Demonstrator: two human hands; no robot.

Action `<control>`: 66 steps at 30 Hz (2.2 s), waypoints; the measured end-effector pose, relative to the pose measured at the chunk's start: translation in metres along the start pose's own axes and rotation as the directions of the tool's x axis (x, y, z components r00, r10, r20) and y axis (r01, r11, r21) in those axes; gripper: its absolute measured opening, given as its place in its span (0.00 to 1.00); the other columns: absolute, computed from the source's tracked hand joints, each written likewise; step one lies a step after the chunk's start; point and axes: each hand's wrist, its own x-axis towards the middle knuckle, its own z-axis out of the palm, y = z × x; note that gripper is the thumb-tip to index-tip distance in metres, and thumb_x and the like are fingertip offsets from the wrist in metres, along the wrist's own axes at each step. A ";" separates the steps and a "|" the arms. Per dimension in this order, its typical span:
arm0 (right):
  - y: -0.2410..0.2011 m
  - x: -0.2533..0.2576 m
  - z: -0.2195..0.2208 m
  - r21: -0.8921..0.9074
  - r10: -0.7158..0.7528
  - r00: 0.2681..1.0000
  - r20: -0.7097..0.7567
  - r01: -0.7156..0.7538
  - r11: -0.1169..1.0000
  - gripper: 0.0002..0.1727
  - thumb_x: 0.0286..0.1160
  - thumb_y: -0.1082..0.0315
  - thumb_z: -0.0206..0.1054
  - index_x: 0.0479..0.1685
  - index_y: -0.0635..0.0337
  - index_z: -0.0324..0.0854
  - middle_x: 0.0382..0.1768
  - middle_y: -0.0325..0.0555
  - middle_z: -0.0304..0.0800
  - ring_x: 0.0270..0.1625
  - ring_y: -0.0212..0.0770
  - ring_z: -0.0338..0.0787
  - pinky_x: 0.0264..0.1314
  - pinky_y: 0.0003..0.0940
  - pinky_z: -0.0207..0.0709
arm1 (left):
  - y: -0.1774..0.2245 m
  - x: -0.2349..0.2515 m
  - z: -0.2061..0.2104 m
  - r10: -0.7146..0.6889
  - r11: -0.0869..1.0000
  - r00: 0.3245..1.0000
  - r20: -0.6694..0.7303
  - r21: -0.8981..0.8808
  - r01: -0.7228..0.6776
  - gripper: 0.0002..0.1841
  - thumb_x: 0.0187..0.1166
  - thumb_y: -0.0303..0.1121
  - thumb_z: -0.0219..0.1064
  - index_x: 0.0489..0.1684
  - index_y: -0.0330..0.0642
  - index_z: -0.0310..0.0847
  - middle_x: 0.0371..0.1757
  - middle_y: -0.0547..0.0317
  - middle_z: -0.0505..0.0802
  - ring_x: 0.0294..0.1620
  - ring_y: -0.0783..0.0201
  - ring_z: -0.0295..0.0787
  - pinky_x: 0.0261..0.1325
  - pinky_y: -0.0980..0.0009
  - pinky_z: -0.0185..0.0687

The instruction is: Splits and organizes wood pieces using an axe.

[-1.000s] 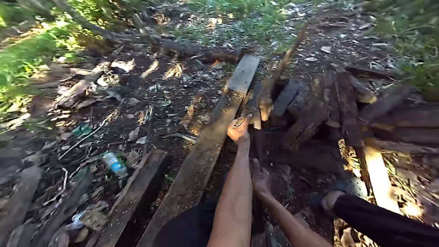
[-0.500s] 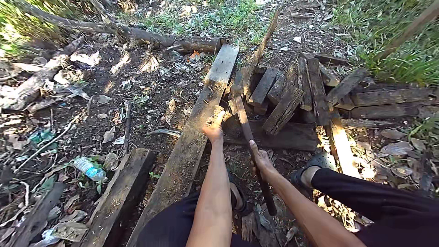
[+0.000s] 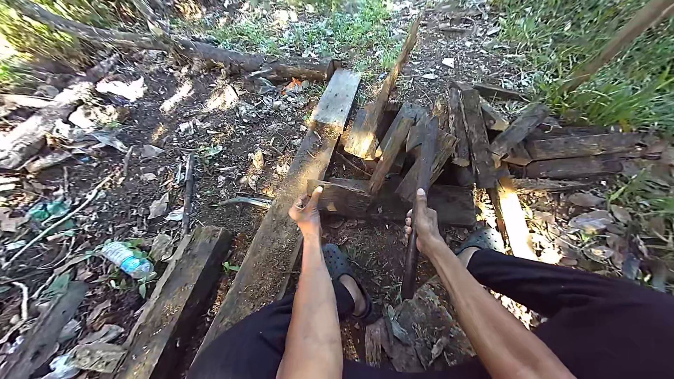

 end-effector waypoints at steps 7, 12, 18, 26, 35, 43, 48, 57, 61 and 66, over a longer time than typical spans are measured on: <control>0.069 0.000 -0.049 -0.736 -0.407 0.911 -0.067 0.231 0.637 0.46 0.75 0.21 0.48 0.36 0.60 0.87 0.25 0.51 0.86 0.32 0.53 0.89 0.41 0.60 0.82 | 0.034 0.014 0.024 0.059 0.997 0.997 0.059 -0.061 -0.056 0.14 0.56 0.35 0.90 0.28 0.39 0.91 0.27 0.58 0.95 0.27 0.66 0.91 0.37 0.64 0.91; 0.119 -0.041 -0.077 -0.898 -0.187 0.979 -0.077 0.013 0.439 0.51 0.67 0.14 0.47 0.45 0.57 0.87 0.35 0.57 0.92 0.44 0.60 0.93 0.47 0.65 0.82 | 0.058 0.031 0.041 0.181 0.982 0.983 0.008 0.057 -0.181 0.14 0.56 0.35 0.90 0.24 0.41 0.88 0.22 0.65 0.90 0.25 0.74 0.85 0.36 0.71 0.85; 0.145 -0.049 -0.102 -0.964 0.001 1.000 -0.023 -0.022 0.264 0.50 0.62 0.16 0.58 0.58 0.58 0.85 0.50 0.59 0.93 0.57 0.62 0.92 0.57 0.68 0.80 | 0.056 0.026 0.046 0.208 0.975 0.974 0.091 0.055 -0.214 0.14 0.56 0.34 0.90 0.29 0.39 0.91 0.26 0.64 0.93 0.28 0.74 0.87 0.38 0.72 0.87; 0.075 0.030 -0.035 -0.851 -0.281 0.946 0.160 0.277 0.447 0.41 0.75 0.28 0.59 0.53 0.63 0.88 0.58 0.62 0.86 0.59 0.62 0.88 0.61 0.66 0.81 | 0.046 0.031 0.041 0.167 0.983 0.966 0.198 0.047 -0.179 0.14 0.56 0.39 0.91 0.28 0.48 0.91 0.24 0.65 0.91 0.21 0.70 0.83 0.27 0.69 0.81; -0.107 0.208 0.055 -0.534 -0.430 0.883 -0.189 0.275 0.799 0.54 0.63 0.32 0.76 0.80 0.67 0.69 0.71 0.70 0.79 0.74 0.67 0.79 0.77 0.66 0.71 | 0.041 0.035 0.048 0.209 0.973 0.916 0.343 0.017 -0.228 0.13 0.55 0.32 0.90 0.31 0.39 0.93 0.30 0.57 0.96 0.31 0.66 0.92 0.42 0.66 0.92; -0.150 0.254 0.060 -0.253 -0.217 0.976 0.022 0.215 0.943 0.37 0.69 0.43 0.78 0.71 0.58 0.78 0.52 0.63 0.90 0.45 0.57 0.92 0.43 0.53 0.87 | 0.040 0.043 0.045 0.203 0.979 0.934 0.293 -0.033 -0.203 0.12 0.55 0.30 0.89 0.29 0.38 0.92 0.27 0.57 0.95 0.27 0.67 0.91 0.37 0.70 0.90; -0.151 0.192 0.059 -0.415 -0.386 0.878 0.282 0.475 0.776 0.26 0.69 0.47 0.80 0.54 0.60 0.87 0.44 0.54 0.95 0.42 0.49 0.96 0.45 0.51 0.91 | 0.044 0.036 0.045 0.185 0.982 0.940 0.286 -0.025 -0.186 0.13 0.53 0.30 0.90 0.29 0.39 0.92 0.27 0.58 0.95 0.27 0.69 0.91 0.37 0.72 0.90; -0.171 0.023 -0.005 -0.499 -0.360 0.641 0.678 0.761 0.415 0.23 0.69 0.45 0.78 0.42 0.58 0.89 0.35 0.41 0.94 0.37 0.35 0.93 0.46 0.41 0.89 | 0.040 0.035 0.043 0.259 0.965 0.922 0.289 -0.038 -0.259 0.13 0.52 0.27 0.88 0.30 0.37 0.90 0.28 0.62 0.95 0.29 0.74 0.91 0.40 0.74 0.90; -0.206 0.002 -0.044 -0.510 -0.215 0.817 0.535 0.516 0.688 0.20 0.74 0.52 0.75 0.47 0.62 0.89 0.34 0.49 0.95 0.31 0.43 0.93 0.35 0.42 0.90 | 0.041 0.035 0.042 0.245 0.969 0.934 0.260 -0.025 -0.247 0.13 0.53 0.26 0.88 0.30 0.36 0.91 0.28 0.61 0.95 0.28 0.74 0.91 0.39 0.74 0.90; -0.350 0.036 -0.092 -0.290 -0.617 0.785 0.054 0.604 0.742 0.25 0.72 0.52 0.78 0.53 0.66 0.86 0.35 0.47 0.94 0.33 0.39 0.94 0.41 0.38 0.91 | 0.042 0.037 0.047 0.259 0.962 0.927 0.273 0.019 -0.274 0.12 0.56 0.29 0.88 0.32 0.37 0.91 0.29 0.61 0.96 0.31 0.74 0.92 0.42 0.73 0.91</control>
